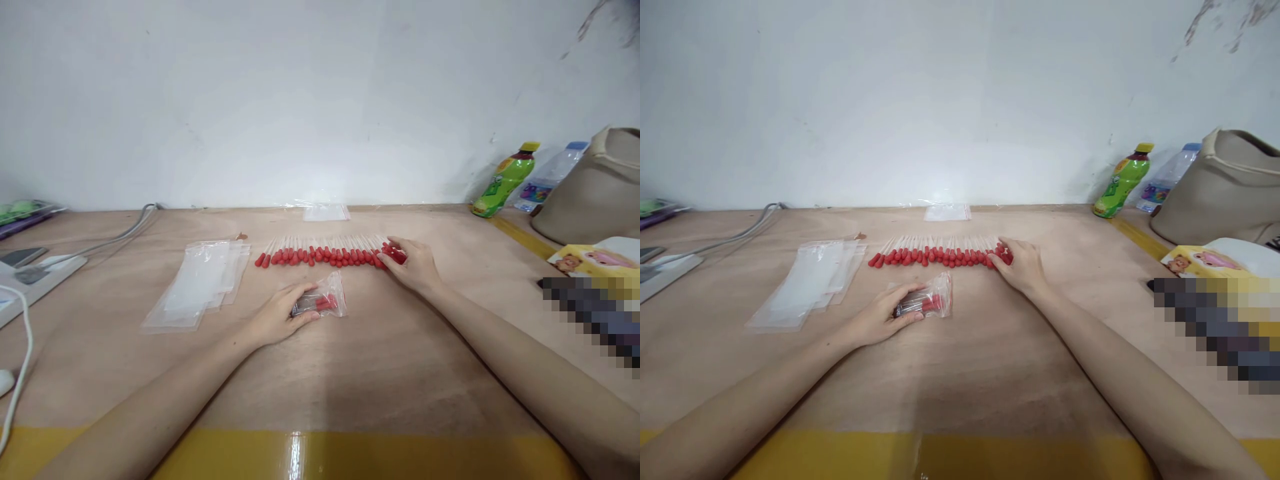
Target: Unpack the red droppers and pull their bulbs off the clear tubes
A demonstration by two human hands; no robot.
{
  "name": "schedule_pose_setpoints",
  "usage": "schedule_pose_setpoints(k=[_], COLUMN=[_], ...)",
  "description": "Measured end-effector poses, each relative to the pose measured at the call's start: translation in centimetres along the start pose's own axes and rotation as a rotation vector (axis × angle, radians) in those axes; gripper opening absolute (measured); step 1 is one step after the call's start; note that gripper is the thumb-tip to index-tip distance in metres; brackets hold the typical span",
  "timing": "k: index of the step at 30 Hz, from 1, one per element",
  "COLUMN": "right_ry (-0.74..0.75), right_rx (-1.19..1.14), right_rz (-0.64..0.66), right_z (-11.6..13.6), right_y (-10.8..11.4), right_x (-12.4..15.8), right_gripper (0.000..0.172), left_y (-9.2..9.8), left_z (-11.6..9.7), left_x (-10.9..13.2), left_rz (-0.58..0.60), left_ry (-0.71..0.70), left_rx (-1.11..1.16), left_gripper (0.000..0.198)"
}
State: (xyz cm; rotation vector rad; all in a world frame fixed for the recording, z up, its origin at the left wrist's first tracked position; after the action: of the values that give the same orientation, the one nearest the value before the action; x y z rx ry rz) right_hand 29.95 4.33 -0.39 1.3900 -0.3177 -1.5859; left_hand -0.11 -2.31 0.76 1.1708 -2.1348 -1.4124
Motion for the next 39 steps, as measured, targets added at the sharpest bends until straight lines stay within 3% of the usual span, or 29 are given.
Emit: schedule_pose_setpoints(k=[4,8,13,21,29,34,39], right_ry=[0.093,0.089,0.043,-0.09,-0.134,-0.177,-0.041], right_rx=[-0.149,-0.213,-0.104,0.067,0.128,0.151,0.159], right_rz=[0.028,0.044,0.005,0.072,-0.072,-0.076,-0.036], right_z=[0.3,0.4,0.2,1.0,0.4,-0.1,1.1], right_y=[-0.3,-0.4,-0.4,-0.7,0.2,0.7,0.4], right_x=[0.1,0.2,0.0,-0.2,-0.2,0.3,0.1], right_gripper=[0.043,0.039,0.034,0.024,0.022,0.023,0.025], left_y=[0.0,-0.1,-0.2,-0.2,-0.3,-0.2,-0.2], left_z=[0.1,0.2,0.3,0.3,0.4,0.4,0.3], left_x=[0.0,0.0,0.0,-0.1,0.1,0.0,0.0], left_rz=[0.001,-0.004,-0.008,-0.016,-0.003,-0.006,-0.008], left_ry=[0.002,-0.012,-0.019,-0.018,-0.009,-0.02,-0.017], left_rx=[-0.004,-0.004,-0.009,-0.017,-0.021,-0.012,-0.016], left_gripper=[0.049,0.048,0.048,0.048,0.048,0.048,0.047])
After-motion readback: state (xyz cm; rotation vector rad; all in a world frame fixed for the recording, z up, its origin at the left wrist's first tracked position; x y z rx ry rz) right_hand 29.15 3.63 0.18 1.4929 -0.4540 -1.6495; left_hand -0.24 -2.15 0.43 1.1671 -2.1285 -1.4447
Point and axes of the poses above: each hand's wrist, its own x-axis away from the middle knuckle, its own y-axis out of the back of the hand, z = x × y, the point moved 1 cm from there along -x, towards the middle knuckle, and after that the axes turned 5 degrees about z, right-handed, at the moved point
